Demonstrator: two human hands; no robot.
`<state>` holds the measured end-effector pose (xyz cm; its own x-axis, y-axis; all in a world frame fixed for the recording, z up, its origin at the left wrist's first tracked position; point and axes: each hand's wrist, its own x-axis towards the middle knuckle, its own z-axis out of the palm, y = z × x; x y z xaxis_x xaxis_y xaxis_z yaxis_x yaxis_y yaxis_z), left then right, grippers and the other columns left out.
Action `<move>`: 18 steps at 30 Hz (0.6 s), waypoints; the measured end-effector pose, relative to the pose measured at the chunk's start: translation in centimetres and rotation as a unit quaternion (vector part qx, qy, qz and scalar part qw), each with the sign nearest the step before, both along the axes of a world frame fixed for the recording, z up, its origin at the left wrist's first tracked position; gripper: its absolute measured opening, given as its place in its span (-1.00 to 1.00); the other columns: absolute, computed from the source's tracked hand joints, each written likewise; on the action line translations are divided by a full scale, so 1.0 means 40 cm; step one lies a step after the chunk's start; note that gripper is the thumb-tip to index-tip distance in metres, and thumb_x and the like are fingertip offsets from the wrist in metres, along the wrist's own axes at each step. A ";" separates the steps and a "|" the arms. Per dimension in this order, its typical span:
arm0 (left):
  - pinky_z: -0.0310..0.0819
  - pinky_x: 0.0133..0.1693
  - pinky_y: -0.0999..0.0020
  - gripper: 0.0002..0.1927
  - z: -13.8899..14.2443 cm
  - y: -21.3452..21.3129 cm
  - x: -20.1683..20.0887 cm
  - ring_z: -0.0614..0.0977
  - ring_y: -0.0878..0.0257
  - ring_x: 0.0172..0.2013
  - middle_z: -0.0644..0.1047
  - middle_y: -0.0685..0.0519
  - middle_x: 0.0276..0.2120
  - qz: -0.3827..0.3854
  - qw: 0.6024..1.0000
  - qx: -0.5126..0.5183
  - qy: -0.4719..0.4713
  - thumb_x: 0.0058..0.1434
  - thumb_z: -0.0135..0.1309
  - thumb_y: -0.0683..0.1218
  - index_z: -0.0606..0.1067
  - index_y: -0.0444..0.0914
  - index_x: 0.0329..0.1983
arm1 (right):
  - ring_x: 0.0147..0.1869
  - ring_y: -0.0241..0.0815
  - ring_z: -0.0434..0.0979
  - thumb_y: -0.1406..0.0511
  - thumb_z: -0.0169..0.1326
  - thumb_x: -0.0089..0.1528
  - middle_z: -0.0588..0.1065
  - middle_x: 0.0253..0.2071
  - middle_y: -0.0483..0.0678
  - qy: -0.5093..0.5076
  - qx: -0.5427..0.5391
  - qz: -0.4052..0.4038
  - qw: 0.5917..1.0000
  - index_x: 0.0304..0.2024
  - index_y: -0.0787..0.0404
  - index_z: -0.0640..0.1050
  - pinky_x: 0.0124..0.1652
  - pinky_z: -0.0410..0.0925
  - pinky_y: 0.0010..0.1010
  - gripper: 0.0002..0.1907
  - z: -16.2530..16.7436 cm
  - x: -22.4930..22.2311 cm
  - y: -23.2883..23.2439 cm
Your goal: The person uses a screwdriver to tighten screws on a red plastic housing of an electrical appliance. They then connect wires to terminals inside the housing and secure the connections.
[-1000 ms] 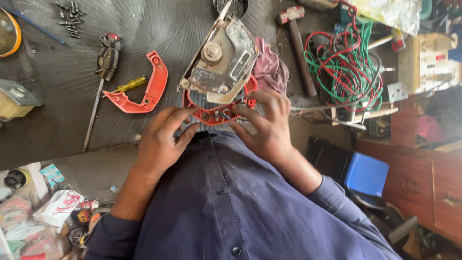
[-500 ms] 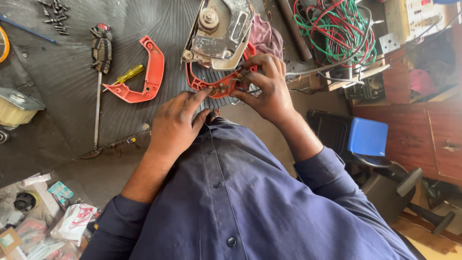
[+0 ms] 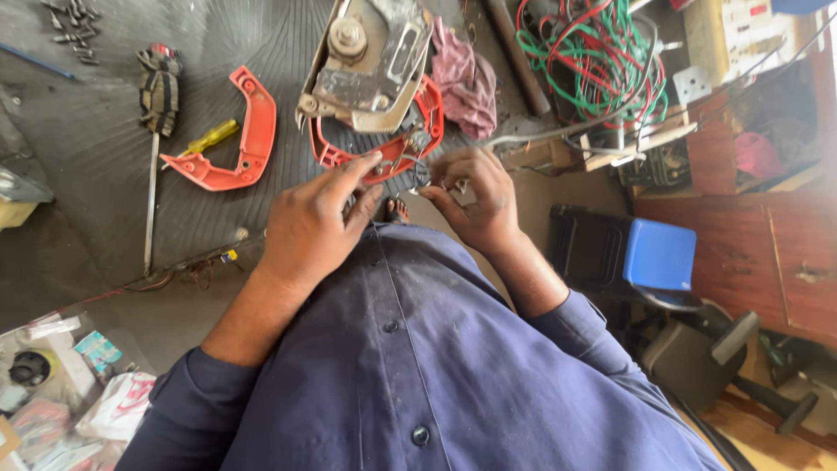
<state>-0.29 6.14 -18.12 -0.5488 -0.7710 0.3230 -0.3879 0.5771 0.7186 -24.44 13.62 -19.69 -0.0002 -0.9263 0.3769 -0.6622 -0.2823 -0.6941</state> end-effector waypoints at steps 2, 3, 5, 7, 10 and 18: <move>0.53 -0.40 0.12 -0.55 0.003 -0.008 -0.039 0.67 0.02 -0.43 0.64 -0.02 -0.37 0.016 1.000 -0.002 -0.020 0.29 0.25 -0.04 0.50 -0.17 0.23 | -0.06 -0.17 0.62 0.35 0.34 0.29 0.56 -0.11 -0.09 -0.004 0.012 -0.061 0.998 -0.14 0.23 0.50 -0.04 0.46 -0.32 -0.76 -0.004 -0.026 -0.019; 0.51 -0.42 0.09 -0.53 0.002 -0.009 -0.058 0.66 -0.01 -0.46 0.63 -0.03 -0.43 0.025 0.999 0.004 -0.041 0.26 0.27 -0.01 0.50 -0.17 0.23 | -0.10 -0.18 0.63 0.37 0.30 0.32 0.56 -0.14 -0.10 -0.007 0.025 -0.091 0.995 -0.08 0.23 0.54 -0.06 0.47 -0.33 -0.80 0.000 -0.036 -0.027; 0.50 -0.44 0.06 -0.51 0.004 0.001 -0.089 0.66 -0.04 -0.49 0.63 -0.05 -0.47 0.036 0.998 0.011 -0.058 0.24 0.28 0.01 0.51 -0.16 0.22 | 0.04 -0.11 0.60 0.33 0.30 0.33 0.51 -0.01 -0.02 0.006 0.067 -0.079 0.995 0.05 0.21 0.56 0.06 0.46 -0.29 -0.72 0.017 -0.055 -0.056; 0.51 -0.43 0.07 -0.54 0.003 0.004 -0.118 0.66 -0.04 -0.47 0.63 -0.05 -0.45 0.043 0.998 0.000 -0.045 0.24 0.27 0.02 0.52 -0.15 0.19 | 0.18 0.00 0.50 0.27 0.33 0.27 0.45 0.11 0.05 0.044 0.076 -0.032 0.996 0.13 0.23 0.56 0.17 0.39 -0.21 -0.59 0.041 -0.072 -0.095; 0.50 -0.44 0.07 -0.69 0.006 0.008 -0.148 0.66 -0.02 -0.49 0.62 -0.01 -0.51 0.059 0.995 0.045 -0.065 0.23 0.26 -0.01 0.54 -0.15 0.00 | 0.36 0.17 0.30 0.18 0.41 0.16 0.33 0.26 0.15 0.112 0.056 0.070 0.990 0.17 0.28 0.54 0.31 0.22 -0.05 -0.40 0.076 -0.090 -0.147; 0.49 -0.42 0.21 -0.81 -0.014 0.057 -0.177 0.67 0.11 -0.46 0.60 0.03 -0.44 0.079 0.996 0.050 0.001 0.23 0.28 -0.09 0.50 -0.20 -0.22 | 0.38 0.16 0.29 0.21 0.51 -0.02 0.41 0.26 0.08 0.066 -0.014 0.131 0.989 -0.15 0.16 0.52 0.33 0.20 -0.04 -0.50 0.037 -0.153 -0.181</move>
